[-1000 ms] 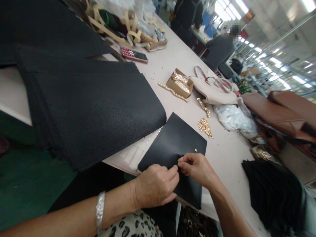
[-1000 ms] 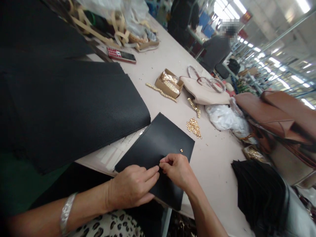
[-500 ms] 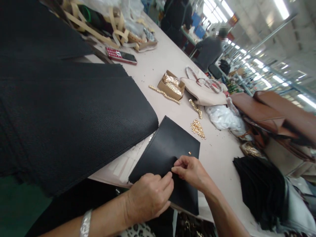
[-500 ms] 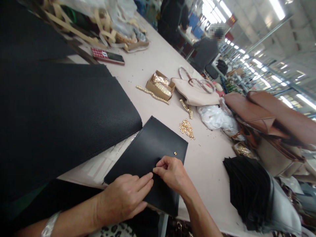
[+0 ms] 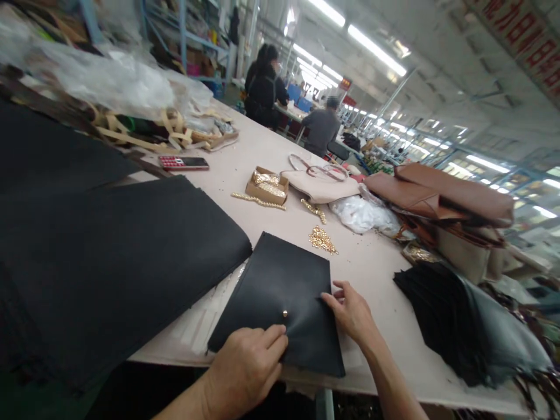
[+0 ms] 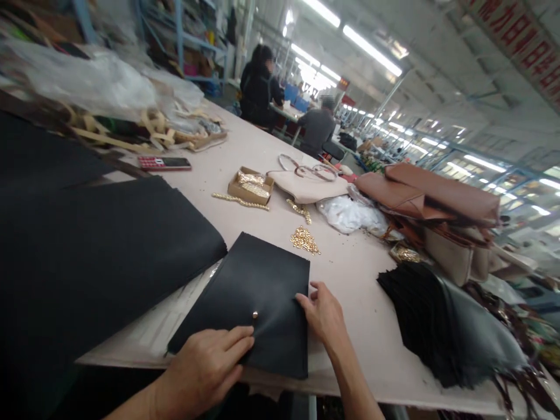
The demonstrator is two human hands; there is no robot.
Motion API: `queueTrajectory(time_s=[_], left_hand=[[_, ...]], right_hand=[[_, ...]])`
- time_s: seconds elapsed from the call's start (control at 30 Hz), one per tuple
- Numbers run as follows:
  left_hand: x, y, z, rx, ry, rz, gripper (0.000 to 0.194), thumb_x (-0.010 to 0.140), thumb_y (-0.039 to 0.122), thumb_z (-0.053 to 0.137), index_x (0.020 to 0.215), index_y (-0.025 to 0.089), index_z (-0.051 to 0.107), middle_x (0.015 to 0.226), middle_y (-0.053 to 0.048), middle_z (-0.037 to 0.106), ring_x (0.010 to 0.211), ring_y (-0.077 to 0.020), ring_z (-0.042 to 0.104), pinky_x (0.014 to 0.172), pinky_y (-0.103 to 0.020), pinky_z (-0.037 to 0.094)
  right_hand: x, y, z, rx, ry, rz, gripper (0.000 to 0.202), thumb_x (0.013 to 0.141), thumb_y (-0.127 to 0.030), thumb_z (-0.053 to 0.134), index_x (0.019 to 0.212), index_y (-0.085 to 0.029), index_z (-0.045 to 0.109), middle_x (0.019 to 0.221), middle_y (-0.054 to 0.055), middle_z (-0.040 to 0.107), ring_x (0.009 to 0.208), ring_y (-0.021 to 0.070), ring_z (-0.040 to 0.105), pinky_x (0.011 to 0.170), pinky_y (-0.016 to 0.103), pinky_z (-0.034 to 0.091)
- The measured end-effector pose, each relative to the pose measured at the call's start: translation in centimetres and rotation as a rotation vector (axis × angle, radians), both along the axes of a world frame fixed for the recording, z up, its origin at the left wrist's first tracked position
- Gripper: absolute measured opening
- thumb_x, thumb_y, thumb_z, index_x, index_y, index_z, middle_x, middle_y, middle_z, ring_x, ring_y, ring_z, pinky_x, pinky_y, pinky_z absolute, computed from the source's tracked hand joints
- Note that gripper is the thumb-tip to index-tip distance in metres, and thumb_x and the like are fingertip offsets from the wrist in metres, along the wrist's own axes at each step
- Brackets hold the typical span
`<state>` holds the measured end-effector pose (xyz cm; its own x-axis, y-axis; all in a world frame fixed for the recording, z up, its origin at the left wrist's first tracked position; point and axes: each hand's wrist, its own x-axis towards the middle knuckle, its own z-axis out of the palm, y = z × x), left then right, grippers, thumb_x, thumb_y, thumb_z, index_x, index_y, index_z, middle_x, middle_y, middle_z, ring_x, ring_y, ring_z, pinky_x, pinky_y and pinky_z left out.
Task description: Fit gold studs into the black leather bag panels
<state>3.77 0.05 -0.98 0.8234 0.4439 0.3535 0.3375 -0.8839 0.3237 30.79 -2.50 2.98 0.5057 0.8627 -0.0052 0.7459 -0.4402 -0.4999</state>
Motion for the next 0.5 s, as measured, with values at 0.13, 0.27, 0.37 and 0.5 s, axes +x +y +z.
queueTrajectory(time_s=[0.13, 0.27, 0.37, 0.5], left_hand=[[0.6, -0.5, -0.1, 0.063, -0.082, -0.041, 0.030, 0.081, 0.005, 0.048, 0.104, 0.020, 0.062, 0.107, -0.005, 0.073, 0.075, -0.0200, 0.070, 0.064, -0.032, 0.055], [1.4, -1.9, -0.2, 0.030, -0.164, -0.082, 0.028, 0.085, 0.011, 0.049, 0.109, 0.020, 0.059, 0.100, -0.006, 0.073, 0.068, -0.0192, 0.070, 0.059, -0.030, 0.055], [1.5, -3.1, 0.2, -0.112, -0.265, -0.058, 0.028, 0.090, 0.024, 0.052, 0.117, 0.022, 0.057, 0.089, -0.003, 0.072, 0.064, -0.0175, 0.069, 0.057, -0.027, 0.055], [0.7, -4.2, 1.9, -0.408, -0.284, 0.078, 0.038, 0.089, 0.023, 0.052, 0.127, 0.022, 0.052, 0.077, 0.001, 0.068, 0.061, -0.0136, 0.064, 0.058, -0.023, 0.053]], right_hand=[[-0.6, -2.0, -1.1, 0.055, 0.301, -0.010, 0.058, 0.075, -0.041, 0.069, 0.126, -0.016, 0.061, 0.083, 0.004, 0.071, 0.078, 0.0225, 0.066, 0.071, 0.033, 0.051], [-0.5, -2.8, -1.2, 0.170, 0.449, 0.038, 0.043, 0.069, -0.025, 0.068, 0.112, -0.020, 0.071, 0.088, 0.002, 0.074, 0.078, 0.0190, 0.068, 0.069, 0.029, 0.053], [2.3, -4.4, -0.1, 0.165, 0.398, -0.013, 0.039, 0.069, -0.027, 0.066, 0.106, -0.018, 0.073, 0.082, 0.003, 0.075, 0.068, 0.0190, 0.068, 0.061, 0.029, 0.054], [9.4, -8.2, 2.3, 0.166, 0.154, -0.138, 0.035, 0.065, -0.032, 0.068, 0.096, -0.018, 0.076, 0.077, 0.007, 0.075, 0.064, 0.0239, 0.068, 0.059, 0.035, 0.054]])
